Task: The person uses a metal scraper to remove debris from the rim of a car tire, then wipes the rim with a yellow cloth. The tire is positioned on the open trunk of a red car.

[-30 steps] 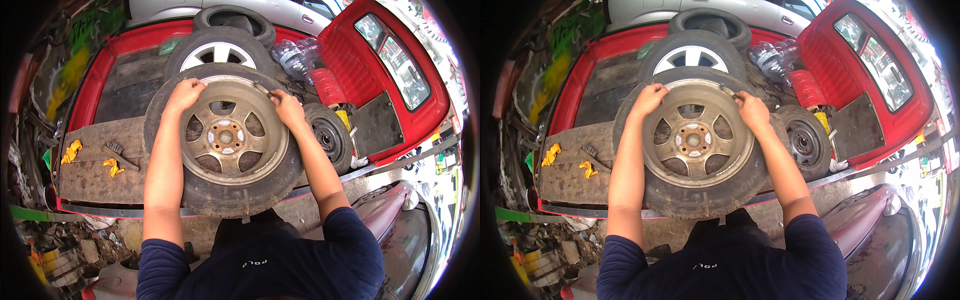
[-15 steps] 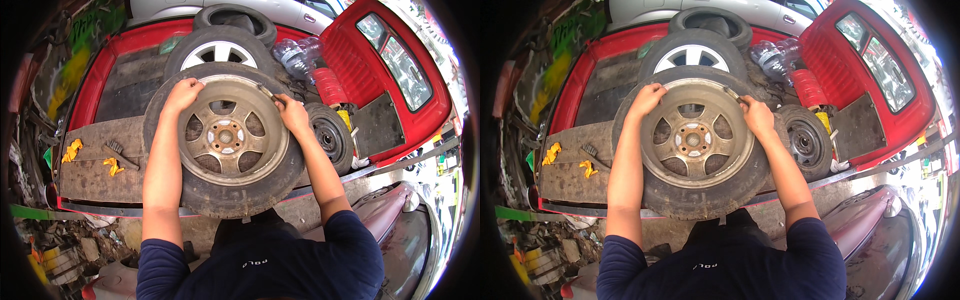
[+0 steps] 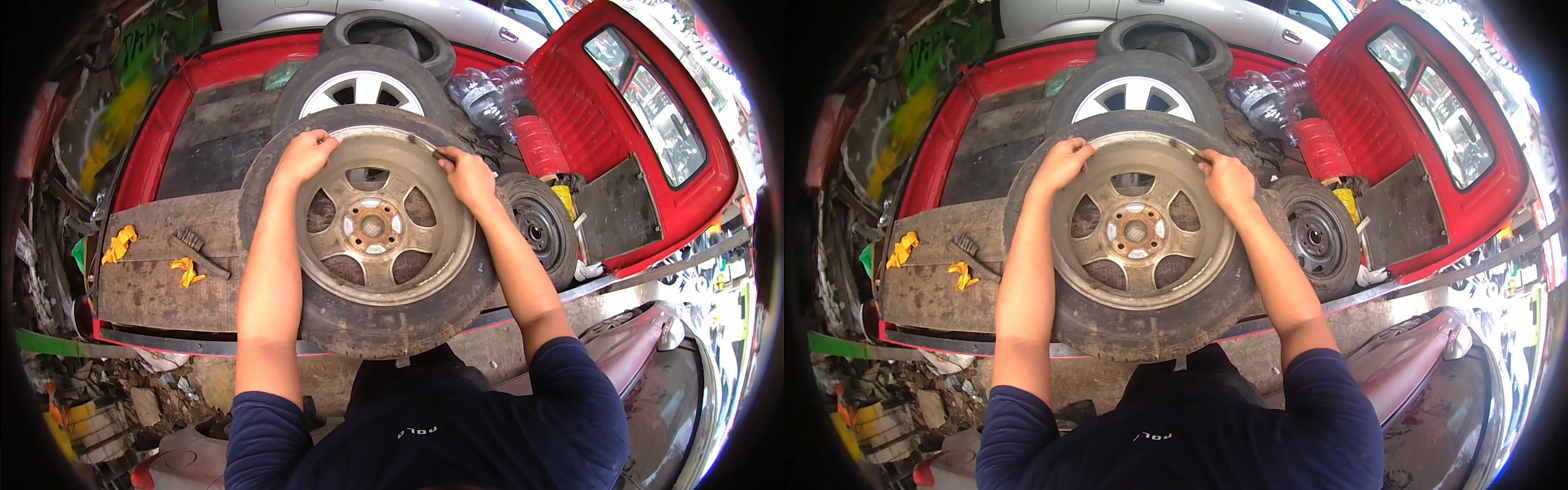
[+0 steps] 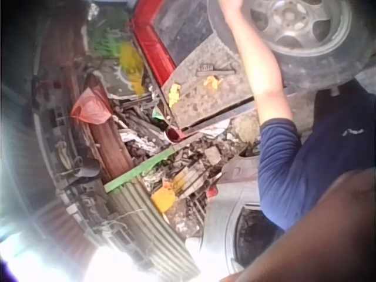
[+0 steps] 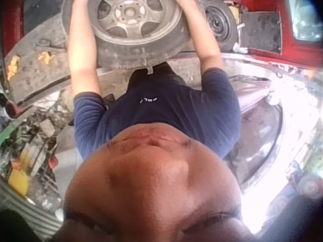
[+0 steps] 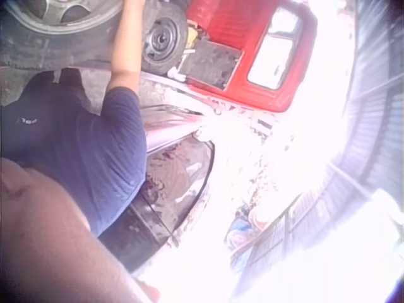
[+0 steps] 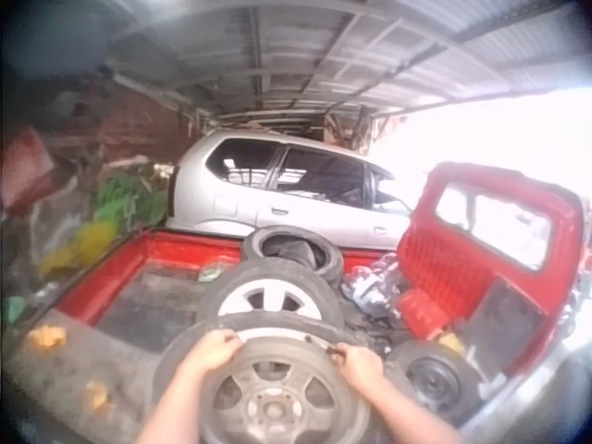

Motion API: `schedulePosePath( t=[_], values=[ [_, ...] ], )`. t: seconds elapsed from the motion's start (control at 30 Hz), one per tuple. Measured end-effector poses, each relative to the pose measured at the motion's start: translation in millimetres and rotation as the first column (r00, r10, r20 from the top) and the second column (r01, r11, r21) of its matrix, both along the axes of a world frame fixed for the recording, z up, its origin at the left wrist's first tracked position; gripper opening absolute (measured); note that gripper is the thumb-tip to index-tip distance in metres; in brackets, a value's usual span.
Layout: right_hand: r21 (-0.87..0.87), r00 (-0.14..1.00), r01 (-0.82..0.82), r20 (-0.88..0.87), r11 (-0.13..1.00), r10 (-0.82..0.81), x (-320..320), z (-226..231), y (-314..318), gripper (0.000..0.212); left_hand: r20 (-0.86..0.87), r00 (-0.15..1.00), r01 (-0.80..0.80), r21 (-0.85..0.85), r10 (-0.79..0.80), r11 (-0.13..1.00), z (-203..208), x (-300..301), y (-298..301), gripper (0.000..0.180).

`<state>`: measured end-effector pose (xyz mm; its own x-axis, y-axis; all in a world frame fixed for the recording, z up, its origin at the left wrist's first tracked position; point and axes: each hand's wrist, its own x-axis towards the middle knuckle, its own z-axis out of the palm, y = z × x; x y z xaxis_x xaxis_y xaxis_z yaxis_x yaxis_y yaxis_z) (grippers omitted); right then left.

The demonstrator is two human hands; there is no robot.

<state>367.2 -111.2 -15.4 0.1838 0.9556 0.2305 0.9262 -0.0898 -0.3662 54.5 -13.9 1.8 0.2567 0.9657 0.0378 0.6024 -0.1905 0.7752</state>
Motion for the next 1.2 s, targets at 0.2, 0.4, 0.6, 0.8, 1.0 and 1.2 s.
schedulePosePath(
  t=[0.2,0.4,0.6,0.8,1.0,1.2],
  values=[
    [0.031,0.998,-0.016,0.067,0.999,0.014,11,-10,-26,0.033,0.018,1.0,0.023,-0.021,-0.022,1.0,-6,3,4,0.046],
    [0.032,0.998,-0.04,0.046,0.999,0.038,-14,-11,1,0.032,0.02,0.999,0.039,-0.024,-0.039,0.999,-10,4,6,0.043],
    [-0.003,0.998,-0.016,0.056,1.0,0.016,-8,-5,-7,0.033,0.004,0.999,0.04,-0.047,-0.04,0.998,2,1,-2,0.046],
    [-0.039,1.0,-0.001,0.022,0.999,0.002,13,4,-19,0.034,0.014,0.999,0.031,-0.011,-0.031,0.999,8,-2,-1,0.044],
    [-0.006,0.997,-0.083,-0.005,0.997,0.083,-2,-3,6,0.031,-0.009,0.999,0.031,0.011,-0.031,0.999,2,-2,0,0.041],
    [-0.006,0.992,-0.13,0.008,0.992,0.13,22,-1,-13,0.032,-0.026,0.999,-0.028,-0.001,0.028,1.0,8,-1,-10,0.034]
  ],
)
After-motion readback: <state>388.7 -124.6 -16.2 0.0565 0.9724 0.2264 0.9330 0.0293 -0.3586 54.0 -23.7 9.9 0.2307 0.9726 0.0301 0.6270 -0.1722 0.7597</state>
